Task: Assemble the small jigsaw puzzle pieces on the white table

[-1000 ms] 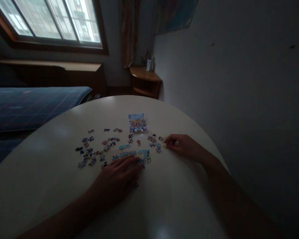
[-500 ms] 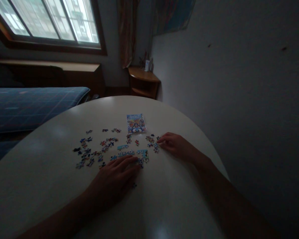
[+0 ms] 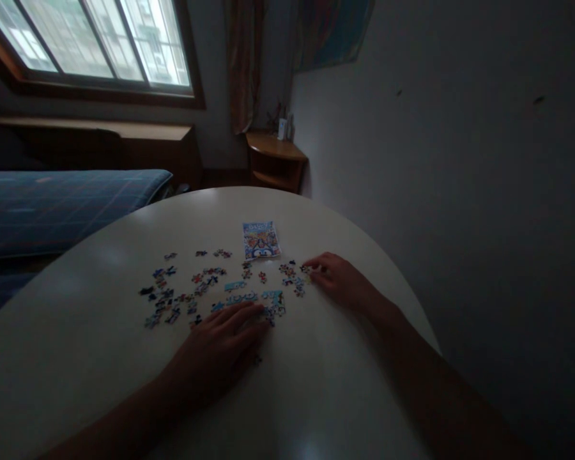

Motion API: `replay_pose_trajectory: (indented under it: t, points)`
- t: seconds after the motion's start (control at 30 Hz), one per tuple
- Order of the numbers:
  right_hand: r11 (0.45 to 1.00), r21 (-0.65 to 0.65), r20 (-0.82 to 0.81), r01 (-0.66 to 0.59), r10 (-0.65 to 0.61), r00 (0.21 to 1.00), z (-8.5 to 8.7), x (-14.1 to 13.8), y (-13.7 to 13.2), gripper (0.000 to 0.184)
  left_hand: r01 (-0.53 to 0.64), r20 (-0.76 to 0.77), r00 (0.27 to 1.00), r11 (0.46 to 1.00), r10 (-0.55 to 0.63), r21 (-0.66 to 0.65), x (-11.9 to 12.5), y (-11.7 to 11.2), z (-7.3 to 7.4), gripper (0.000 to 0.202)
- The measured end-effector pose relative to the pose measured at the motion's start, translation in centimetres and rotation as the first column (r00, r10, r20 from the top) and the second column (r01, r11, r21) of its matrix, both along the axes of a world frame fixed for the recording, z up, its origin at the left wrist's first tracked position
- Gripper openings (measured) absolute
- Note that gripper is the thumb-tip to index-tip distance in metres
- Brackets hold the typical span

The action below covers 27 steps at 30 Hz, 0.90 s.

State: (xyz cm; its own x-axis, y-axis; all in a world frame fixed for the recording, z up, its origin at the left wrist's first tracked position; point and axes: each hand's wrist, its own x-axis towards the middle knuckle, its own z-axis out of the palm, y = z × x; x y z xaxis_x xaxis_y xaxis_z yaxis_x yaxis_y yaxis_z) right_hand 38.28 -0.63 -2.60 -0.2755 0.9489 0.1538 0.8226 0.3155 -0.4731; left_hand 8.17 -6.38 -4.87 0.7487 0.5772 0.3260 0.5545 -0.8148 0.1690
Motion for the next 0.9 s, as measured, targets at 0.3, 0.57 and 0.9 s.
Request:
replay_pose_trajectory:
  t: [0.3,0.57,0.9]
  points:
    - [0.995,0.074,0.01,0.065,-0.066,0.998,-1.2,0.2,0.6,0.023,0.001,-0.007,1.0,1.0,-0.001,0.015,0.1,0.0,0.0,0.037]
    - [0.987,0.062,-0.012,0.151,-0.15,0.989,-1.1,-0.6,0.9,0.018,-0.002,-0.018,1.0,0.999,0.003,0.042,0.1,0.0,0.0,0.032]
    - [0.978,0.045,-0.062,0.204,-0.201,0.978,-1.5,-1.1,1.3,0.011,-0.008,-0.016,1.0,1.0,0.008,0.008,0.1,-0.1,-0.2,0.034]
